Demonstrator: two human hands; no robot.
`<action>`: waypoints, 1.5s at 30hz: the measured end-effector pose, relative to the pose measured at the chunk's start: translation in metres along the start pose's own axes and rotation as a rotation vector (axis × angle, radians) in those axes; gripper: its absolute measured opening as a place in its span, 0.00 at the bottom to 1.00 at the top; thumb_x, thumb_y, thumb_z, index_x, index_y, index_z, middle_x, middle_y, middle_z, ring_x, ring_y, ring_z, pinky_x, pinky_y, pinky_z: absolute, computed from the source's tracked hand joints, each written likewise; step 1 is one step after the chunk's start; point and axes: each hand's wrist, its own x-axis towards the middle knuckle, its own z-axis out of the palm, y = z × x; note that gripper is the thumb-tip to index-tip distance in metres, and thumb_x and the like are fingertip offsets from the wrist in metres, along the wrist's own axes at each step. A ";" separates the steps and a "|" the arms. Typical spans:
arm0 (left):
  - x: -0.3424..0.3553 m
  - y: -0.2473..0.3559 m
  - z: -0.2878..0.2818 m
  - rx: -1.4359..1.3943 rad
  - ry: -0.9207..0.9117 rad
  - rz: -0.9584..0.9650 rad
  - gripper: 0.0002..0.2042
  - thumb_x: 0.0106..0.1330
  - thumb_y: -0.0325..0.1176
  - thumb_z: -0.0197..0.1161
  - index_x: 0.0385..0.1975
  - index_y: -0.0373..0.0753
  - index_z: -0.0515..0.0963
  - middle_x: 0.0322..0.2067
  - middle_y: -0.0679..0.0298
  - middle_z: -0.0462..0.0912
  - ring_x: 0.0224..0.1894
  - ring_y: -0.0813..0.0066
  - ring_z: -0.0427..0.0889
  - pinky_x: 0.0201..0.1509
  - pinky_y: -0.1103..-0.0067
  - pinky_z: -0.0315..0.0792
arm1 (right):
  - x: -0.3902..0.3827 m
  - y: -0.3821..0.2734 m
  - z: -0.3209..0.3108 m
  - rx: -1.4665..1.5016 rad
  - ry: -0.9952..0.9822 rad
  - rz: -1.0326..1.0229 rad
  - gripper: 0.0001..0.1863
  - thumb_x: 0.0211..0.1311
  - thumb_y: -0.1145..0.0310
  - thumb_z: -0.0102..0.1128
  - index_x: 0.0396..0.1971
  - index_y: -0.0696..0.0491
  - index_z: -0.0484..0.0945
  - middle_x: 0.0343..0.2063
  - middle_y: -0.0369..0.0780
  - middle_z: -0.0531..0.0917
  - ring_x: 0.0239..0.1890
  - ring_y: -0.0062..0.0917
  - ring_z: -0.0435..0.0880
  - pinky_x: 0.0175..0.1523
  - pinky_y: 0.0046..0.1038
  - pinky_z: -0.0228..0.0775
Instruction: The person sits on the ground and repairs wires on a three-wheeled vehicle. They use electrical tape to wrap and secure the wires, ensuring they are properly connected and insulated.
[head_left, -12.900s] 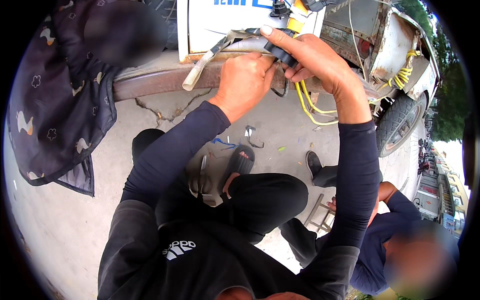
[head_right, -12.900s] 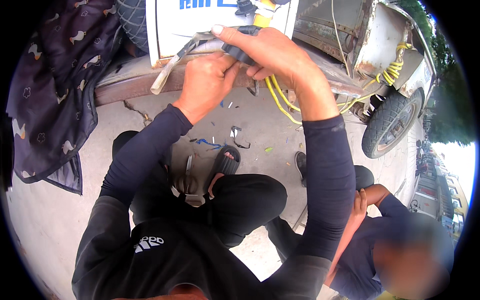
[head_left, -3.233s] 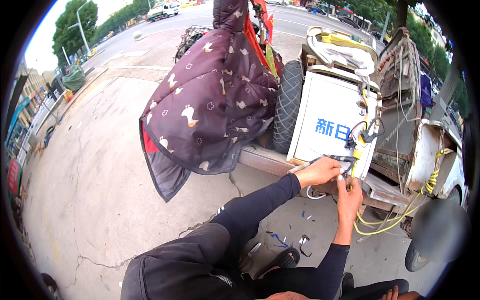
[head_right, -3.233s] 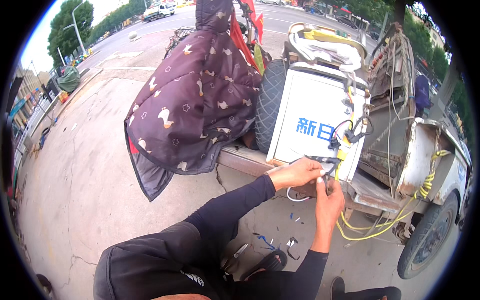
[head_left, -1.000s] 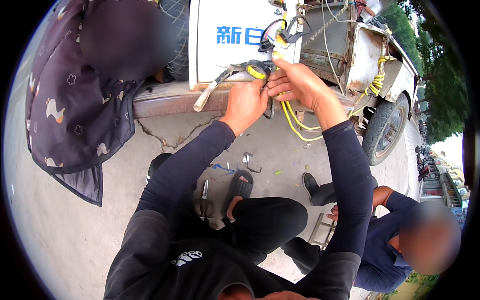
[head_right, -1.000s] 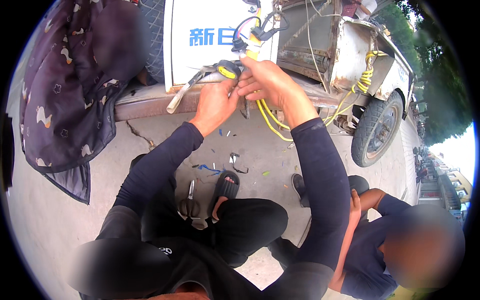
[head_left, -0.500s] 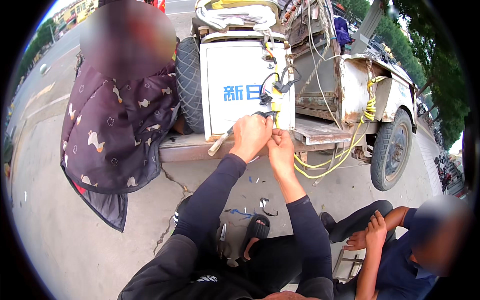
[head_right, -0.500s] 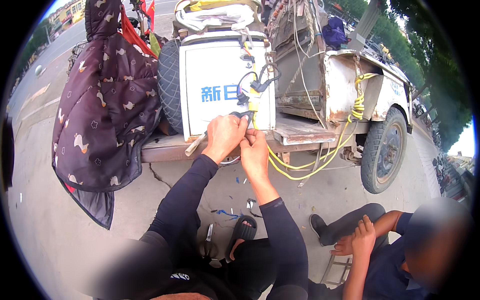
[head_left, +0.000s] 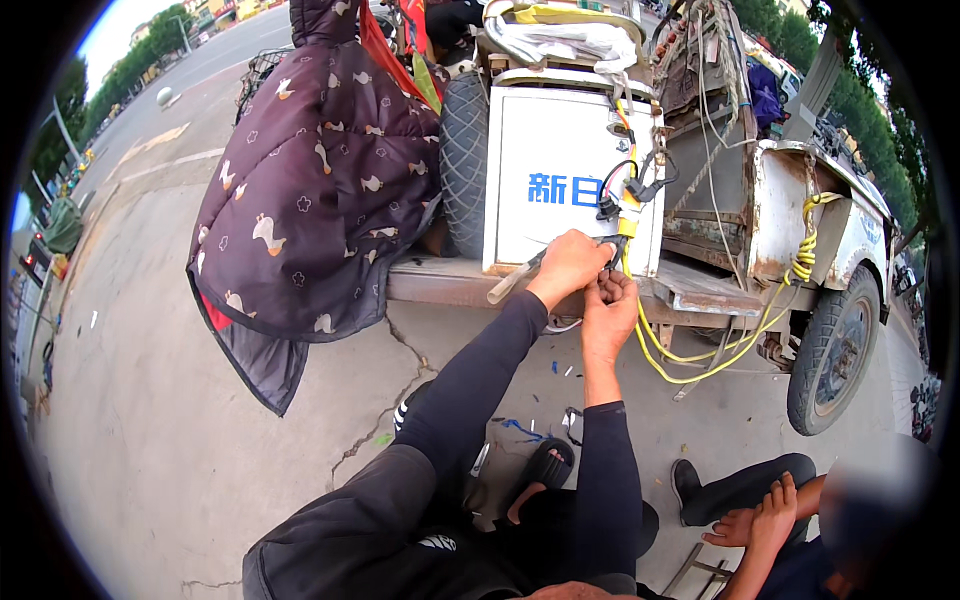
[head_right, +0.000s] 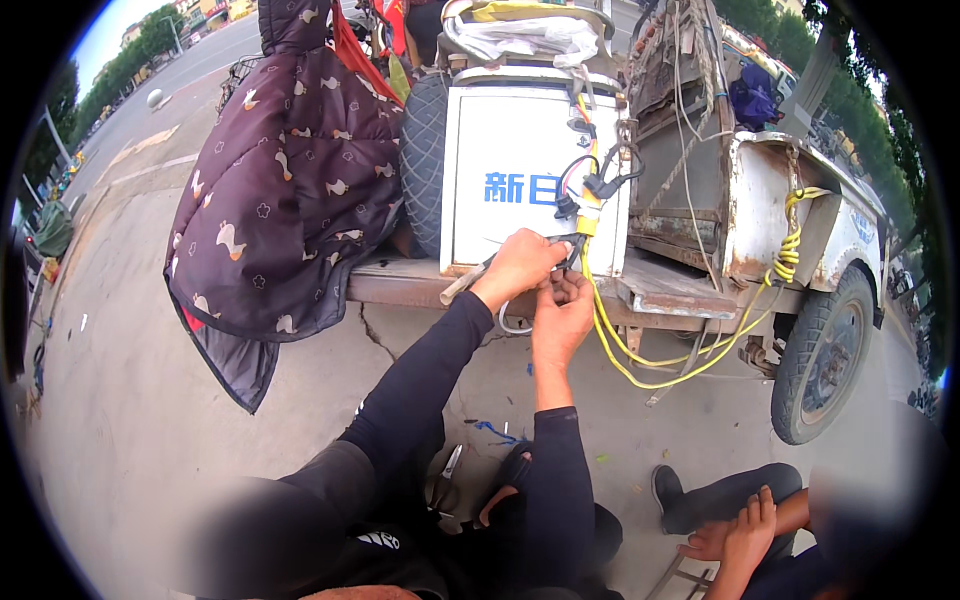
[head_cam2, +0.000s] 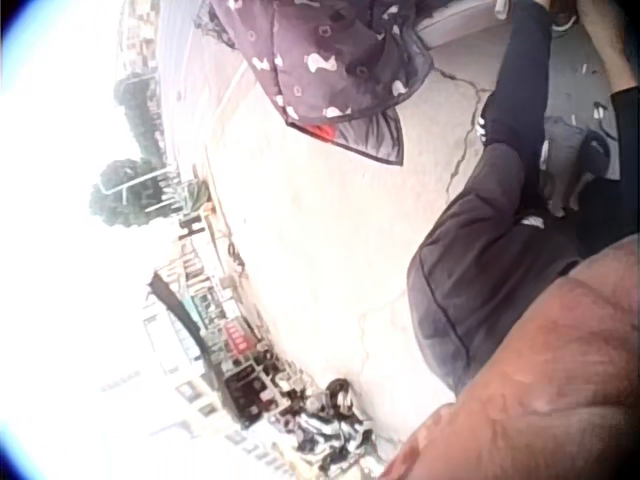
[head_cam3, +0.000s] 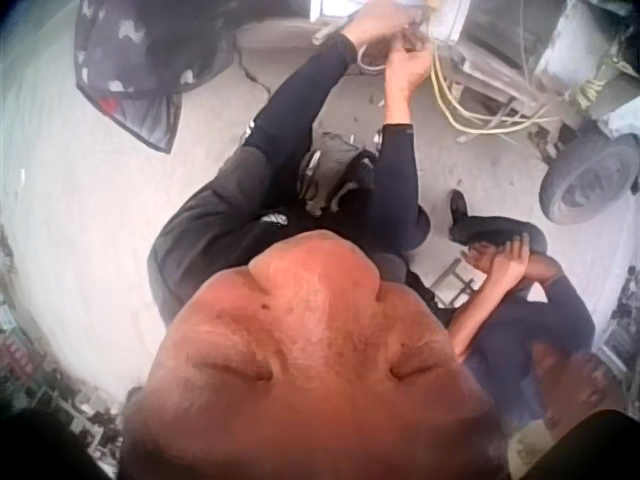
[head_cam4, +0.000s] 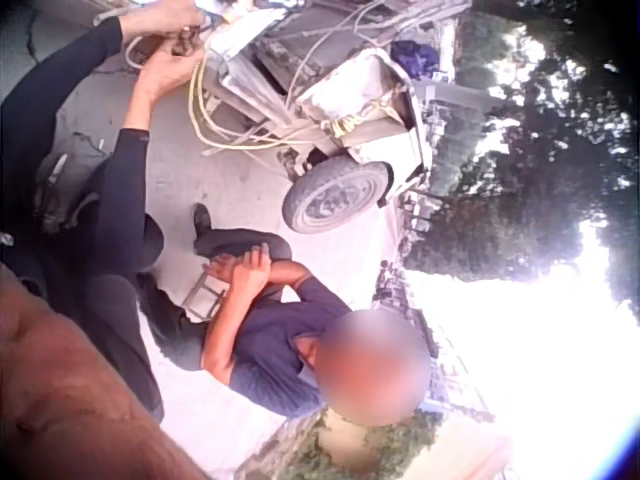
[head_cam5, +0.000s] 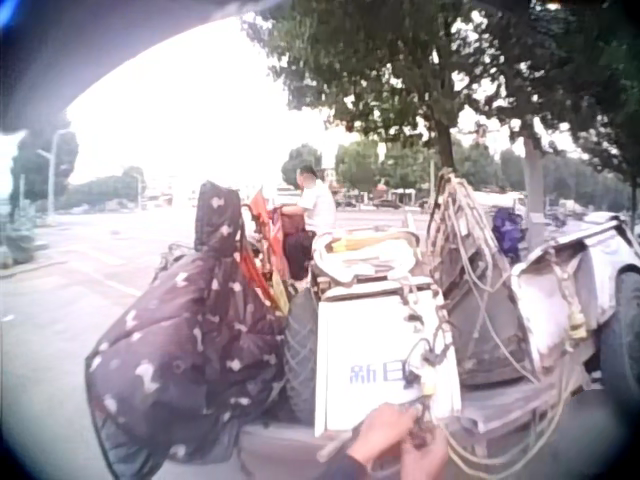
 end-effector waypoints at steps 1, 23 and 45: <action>0.003 -0.005 -0.005 -0.007 0.008 0.012 0.23 0.64 0.46 0.65 0.20 0.28 0.83 0.15 0.54 0.81 0.20 0.63 0.81 0.30 0.69 0.75 | 0.006 -0.006 -0.001 -0.001 -0.046 0.043 0.18 0.60 0.71 0.73 0.45 0.63 0.78 0.34 0.39 0.87 0.31 0.17 0.83 0.41 0.22 0.76; 0.049 -0.073 0.031 -0.412 -0.330 -0.013 0.13 0.78 0.38 0.55 0.33 0.37 0.80 0.24 0.76 0.75 0.27 0.89 0.67 0.31 0.85 0.63 | 0.081 0.017 -0.034 0.058 -0.517 0.396 0.22 0.69 0.51 0.62 0.43 0.59 0.81 0.33 0.36 0.85 0.34 0.18 0.82 0.30 0.22 0.66; -0.055 -0.065 -0.062 -0.172 0.083 0.405 0.10 0.66 0.32 0.62 0.36 0.31 0.82 0.31 0.47 0.84 0.35 0.50 0.84 0.41 0.65 0.75 | 0.001 -0.066 0.008 0.044 -0.566 0.360 0.20 0.69 0.48 0.57 0.37 0.53 0.80 0.22 0.32 0.76 0.19 0.15 0.72 0.24 0.19 0.59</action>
